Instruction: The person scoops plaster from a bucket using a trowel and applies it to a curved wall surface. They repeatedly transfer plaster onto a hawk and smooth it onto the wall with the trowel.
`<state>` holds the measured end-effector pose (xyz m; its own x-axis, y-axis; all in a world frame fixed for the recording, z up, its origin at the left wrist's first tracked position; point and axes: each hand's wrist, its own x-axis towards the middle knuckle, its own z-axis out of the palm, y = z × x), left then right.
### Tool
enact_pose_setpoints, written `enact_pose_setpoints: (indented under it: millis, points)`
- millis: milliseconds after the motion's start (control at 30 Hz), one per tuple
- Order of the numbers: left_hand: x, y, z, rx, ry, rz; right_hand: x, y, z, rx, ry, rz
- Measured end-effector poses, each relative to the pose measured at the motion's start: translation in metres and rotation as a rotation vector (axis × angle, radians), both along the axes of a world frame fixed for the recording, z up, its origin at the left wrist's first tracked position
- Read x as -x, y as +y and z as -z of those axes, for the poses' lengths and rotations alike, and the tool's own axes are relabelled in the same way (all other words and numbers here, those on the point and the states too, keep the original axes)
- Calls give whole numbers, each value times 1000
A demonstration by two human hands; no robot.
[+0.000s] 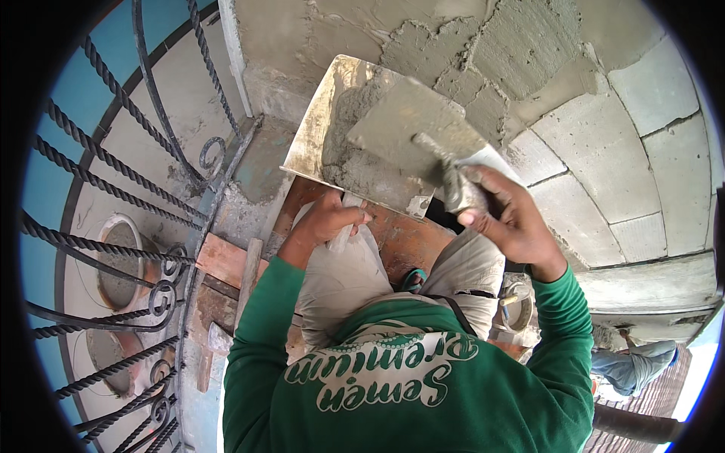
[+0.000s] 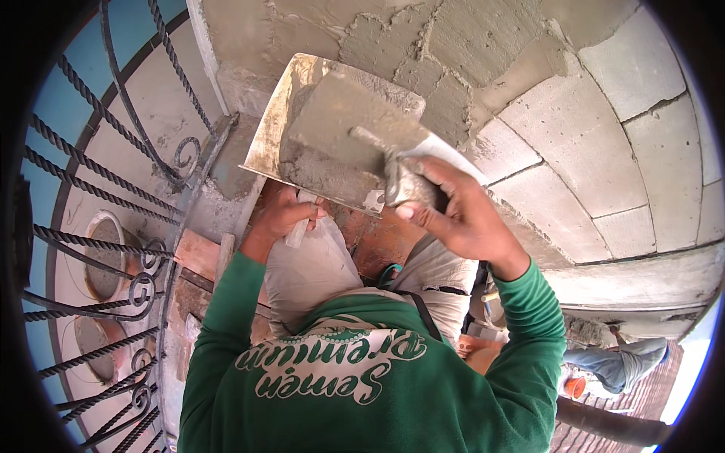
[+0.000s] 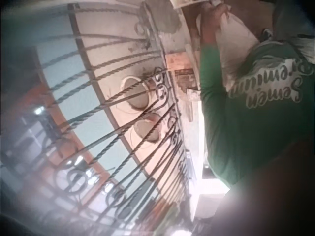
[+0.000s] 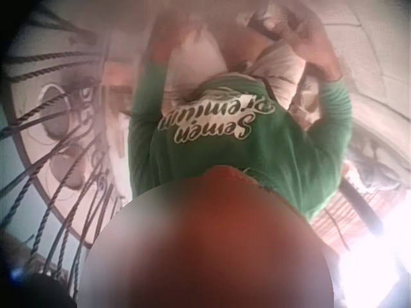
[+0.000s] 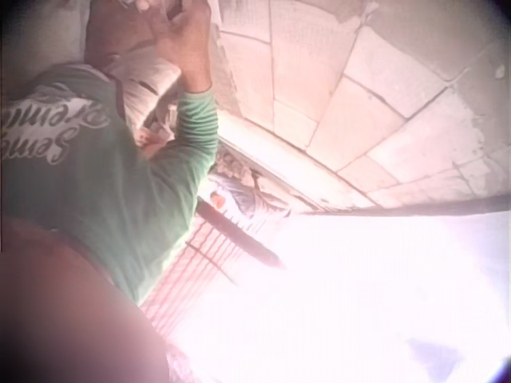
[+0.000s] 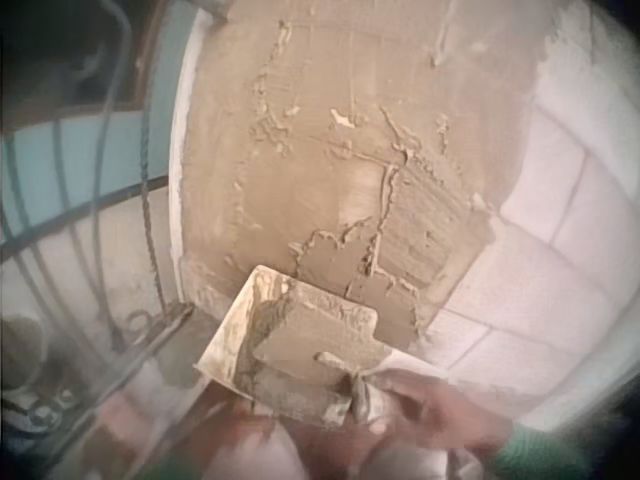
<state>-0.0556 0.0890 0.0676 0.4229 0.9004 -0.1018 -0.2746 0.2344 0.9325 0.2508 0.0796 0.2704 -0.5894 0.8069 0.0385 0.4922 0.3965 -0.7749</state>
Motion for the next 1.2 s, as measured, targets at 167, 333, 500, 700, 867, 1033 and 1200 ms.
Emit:
enact_pose_setpoints:
  millis: [167,333,500,700,867,1033,1200]
  points:
    - [0,3,-17,-101,47,-45,34,-4,24,-111,-148,-115]
    - [10,4,-32,-767,585,-200,42,-6,30,-401,-201,-168]
    - [27,29,-73,-1139,802,-170,26,7,23,-674,-329,-117]
    - [47,25,-129,-486,479,-68,13,33,30,-1081,-292,-59]
    - [62,6,-129,-530,675,9,35,35,68,-1102,-388,43]
    - [96,-4,-104,-543,760,-21,73,50,112,-1022,-319,39]
    - [142,-28,-79,-631,970,-49,110,58,141,-1053,-267,67]
